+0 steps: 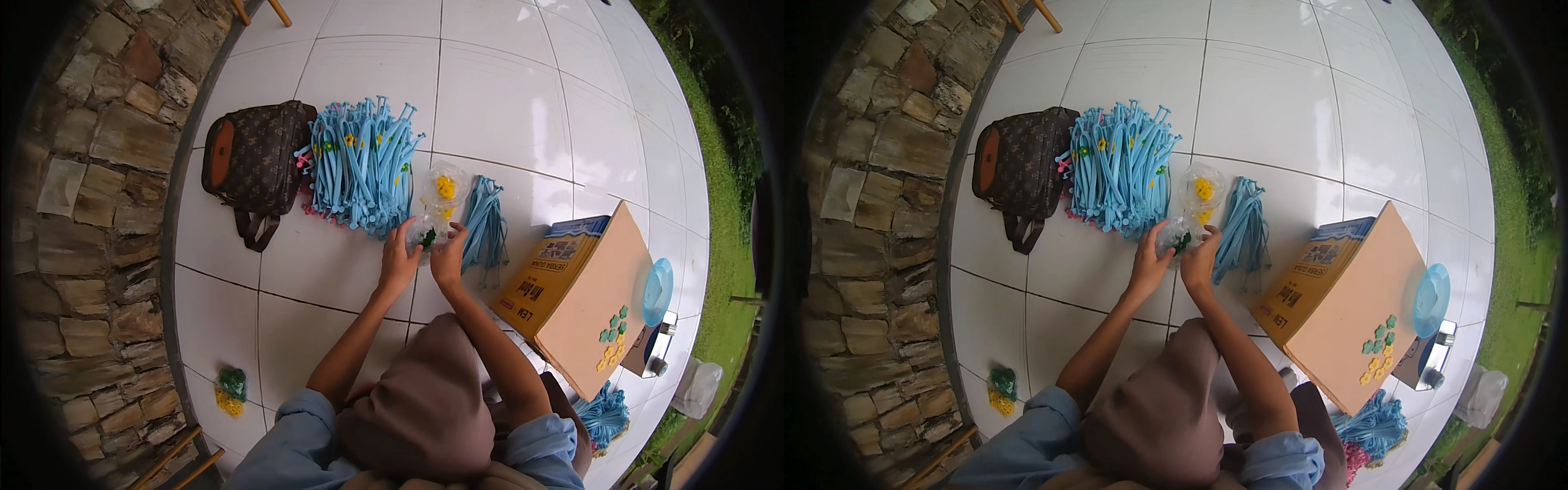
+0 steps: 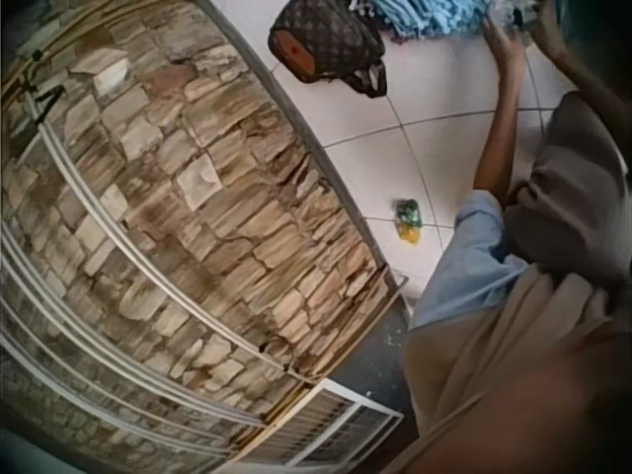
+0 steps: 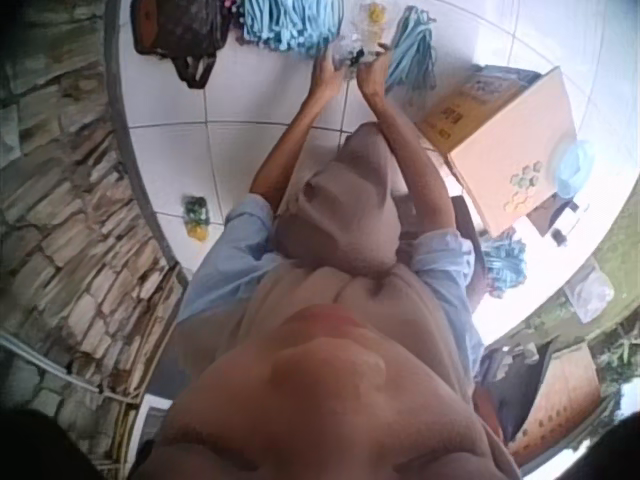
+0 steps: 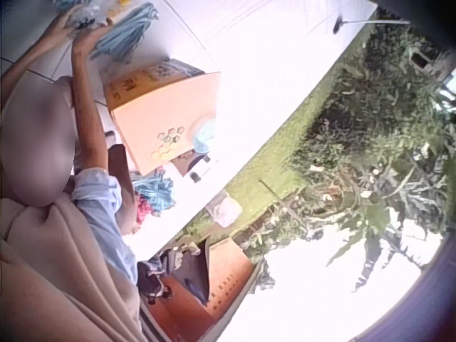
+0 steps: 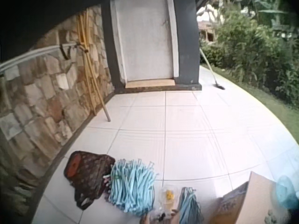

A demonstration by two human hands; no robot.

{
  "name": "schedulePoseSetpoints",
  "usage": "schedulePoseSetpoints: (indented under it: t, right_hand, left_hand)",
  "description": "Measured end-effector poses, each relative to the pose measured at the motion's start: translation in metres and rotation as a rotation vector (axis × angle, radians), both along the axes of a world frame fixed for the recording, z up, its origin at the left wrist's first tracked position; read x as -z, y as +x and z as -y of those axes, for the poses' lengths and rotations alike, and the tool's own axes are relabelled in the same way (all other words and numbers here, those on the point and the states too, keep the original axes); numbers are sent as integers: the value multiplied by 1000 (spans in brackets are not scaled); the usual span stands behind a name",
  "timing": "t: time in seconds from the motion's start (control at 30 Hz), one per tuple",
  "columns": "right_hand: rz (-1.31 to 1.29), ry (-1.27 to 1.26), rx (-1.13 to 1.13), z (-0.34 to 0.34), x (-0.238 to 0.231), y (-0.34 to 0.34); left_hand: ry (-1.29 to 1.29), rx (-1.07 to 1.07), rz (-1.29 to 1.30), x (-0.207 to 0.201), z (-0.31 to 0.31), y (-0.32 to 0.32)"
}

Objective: The person applies a clear adhesive from a bowl to blue sandal strap components, attaches small yellow and green plastic decorative flowers to them, and organizes the finished straps into bundles.

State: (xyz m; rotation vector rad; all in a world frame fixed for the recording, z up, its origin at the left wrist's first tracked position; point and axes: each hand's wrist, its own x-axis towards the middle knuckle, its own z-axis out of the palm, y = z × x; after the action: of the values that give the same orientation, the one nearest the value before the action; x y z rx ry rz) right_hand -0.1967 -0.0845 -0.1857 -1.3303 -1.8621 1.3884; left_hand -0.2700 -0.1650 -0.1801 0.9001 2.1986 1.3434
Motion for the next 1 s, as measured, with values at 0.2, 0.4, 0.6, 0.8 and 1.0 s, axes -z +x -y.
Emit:
schedulePoseSetpoints:
  t: [0.2, 0.4, 0.6, 0.8, 1.0]
  right_hand:
    - [33, 205, 62, -25, 46, -8]
    - [-101, -243, 95, -37, 2, -19]
    - [-56, 6, -106, -50, -55, 19]
    - [-120, 178, -353, -78, -252, 115]
    - [102, 503, 134, -99, -305, 267]
  left_hand:
    - [49, 58, -21, 24, -44, -5]
    - [32, 67, -143, 20, -56, -18]
    - [70, 57, -238, -61, -66, 14]
    - [370, 322, -116, -212, -95, 53]
    - [263, 902, -122, -287, -132, 160]
